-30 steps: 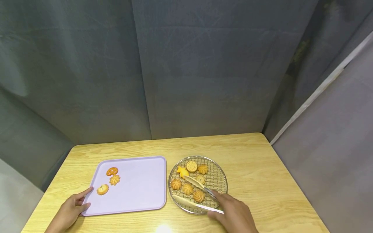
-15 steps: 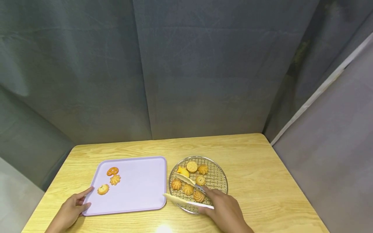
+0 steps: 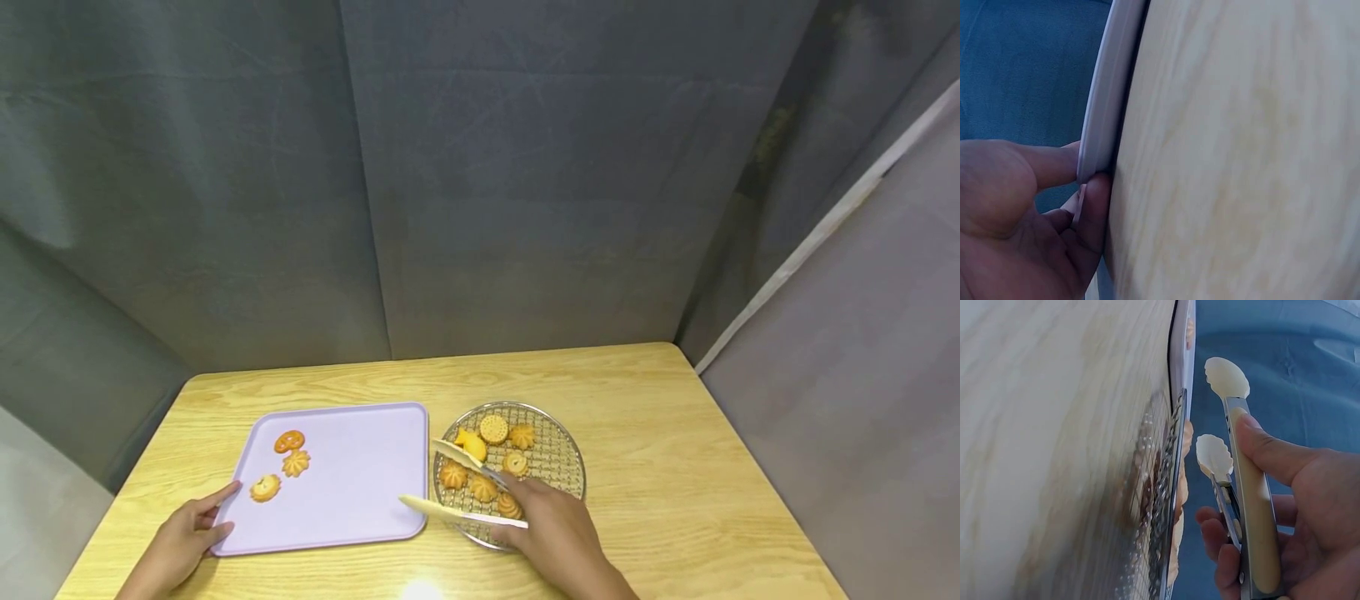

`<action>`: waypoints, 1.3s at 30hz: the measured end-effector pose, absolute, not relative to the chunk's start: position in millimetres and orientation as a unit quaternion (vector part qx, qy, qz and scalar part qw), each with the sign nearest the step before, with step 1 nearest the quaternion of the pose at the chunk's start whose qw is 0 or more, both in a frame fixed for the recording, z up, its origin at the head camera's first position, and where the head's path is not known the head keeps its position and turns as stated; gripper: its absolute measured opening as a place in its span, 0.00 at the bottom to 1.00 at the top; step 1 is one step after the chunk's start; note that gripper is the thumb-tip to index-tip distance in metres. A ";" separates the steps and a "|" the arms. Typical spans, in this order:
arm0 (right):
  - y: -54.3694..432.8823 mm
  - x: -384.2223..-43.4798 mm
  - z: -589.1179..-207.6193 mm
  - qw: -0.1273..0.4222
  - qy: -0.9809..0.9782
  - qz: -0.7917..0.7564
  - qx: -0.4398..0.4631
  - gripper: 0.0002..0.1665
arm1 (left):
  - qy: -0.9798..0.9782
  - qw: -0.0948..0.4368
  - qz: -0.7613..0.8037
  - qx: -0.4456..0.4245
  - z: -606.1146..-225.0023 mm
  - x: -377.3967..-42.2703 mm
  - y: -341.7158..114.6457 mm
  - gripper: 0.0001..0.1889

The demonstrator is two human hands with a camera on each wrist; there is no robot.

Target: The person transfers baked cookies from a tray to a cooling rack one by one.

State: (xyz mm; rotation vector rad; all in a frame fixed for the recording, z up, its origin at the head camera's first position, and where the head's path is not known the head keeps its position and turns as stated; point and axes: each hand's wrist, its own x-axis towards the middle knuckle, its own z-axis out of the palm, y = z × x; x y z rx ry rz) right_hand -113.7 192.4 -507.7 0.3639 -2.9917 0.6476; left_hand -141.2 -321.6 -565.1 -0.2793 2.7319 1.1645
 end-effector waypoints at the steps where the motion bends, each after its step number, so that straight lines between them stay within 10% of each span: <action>1: 190.8 -114.5 -507.4 0.030 -0.970 0.210 0.121 0.45 | 0.913 0.080 0.389 -0.094 -564.8 -140.9 -321.4 0.32; 39: 127.9 -138.3 -513.8 0.034 -0.959 0.200 0.200 0.47 | 0.914 0.084 0.387 -0.093 -564.0 -141.0 -320.9 0.32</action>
